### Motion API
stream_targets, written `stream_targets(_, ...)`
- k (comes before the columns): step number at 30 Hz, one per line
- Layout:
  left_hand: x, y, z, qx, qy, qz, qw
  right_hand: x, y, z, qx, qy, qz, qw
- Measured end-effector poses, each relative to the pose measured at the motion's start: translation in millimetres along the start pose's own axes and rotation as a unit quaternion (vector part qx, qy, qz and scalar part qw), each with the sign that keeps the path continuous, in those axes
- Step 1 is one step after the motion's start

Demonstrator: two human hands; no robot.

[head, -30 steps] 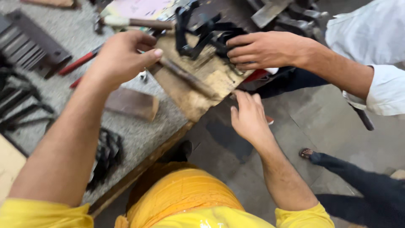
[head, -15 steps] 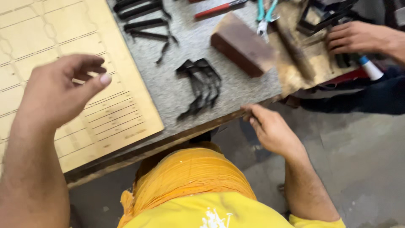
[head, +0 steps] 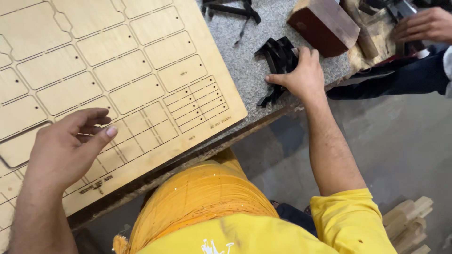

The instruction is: The person repeatedly rubs the edges of small dark metal pieces with a small abrasive block to smooth them. They handle the pieces one at a time, rotating them to treat different edges, and place finished pieces into a pile on the workbench.

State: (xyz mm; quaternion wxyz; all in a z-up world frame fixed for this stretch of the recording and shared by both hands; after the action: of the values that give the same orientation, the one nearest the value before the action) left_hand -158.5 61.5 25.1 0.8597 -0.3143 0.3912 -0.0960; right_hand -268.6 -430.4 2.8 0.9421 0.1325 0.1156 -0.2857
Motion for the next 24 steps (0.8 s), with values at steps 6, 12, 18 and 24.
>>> stream_targets(6, -14.4, 36.6, 3.6, -0.073, -0.050, -0.012, 0.996, 13.7, -15.4, -9.6, 0.044, -0.018, -0.002, 0.999)
stream_targets(12, -20.4, 40.4, 10.8, -0.115, -0.073, 0.038, 0.990, 13.6, -1.2, 1.5, 0.017, -0.003, 0.022, 1.000)
stream_targets(18, -17.3, 39.3, 2.9, -0.156, -0.076, 0.030, 0.984, 13.7, 24.3, 17.6, -0.006, 0.024, 0.073, 0.997)
stream_targets(24, -19.0, 37.1, -3.2, -0.191, -0.108, -0.011, 0.976, 12.7, 88.2, 32.6, 0.028, 0.064, 0.170, 0.983)
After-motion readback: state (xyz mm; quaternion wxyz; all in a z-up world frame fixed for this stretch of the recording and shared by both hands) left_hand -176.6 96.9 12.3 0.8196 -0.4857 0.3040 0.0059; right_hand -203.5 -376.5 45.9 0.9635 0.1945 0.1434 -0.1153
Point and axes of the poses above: each hand's wrist, its own x-axis towards the middle knuckle, its own z-axis out of the back of the hand, y = z × x, the point moved 1 cm from there along x, towards the middle knuckle, and after that the axes turned 12 degrees about y, right-handed, at the moved point
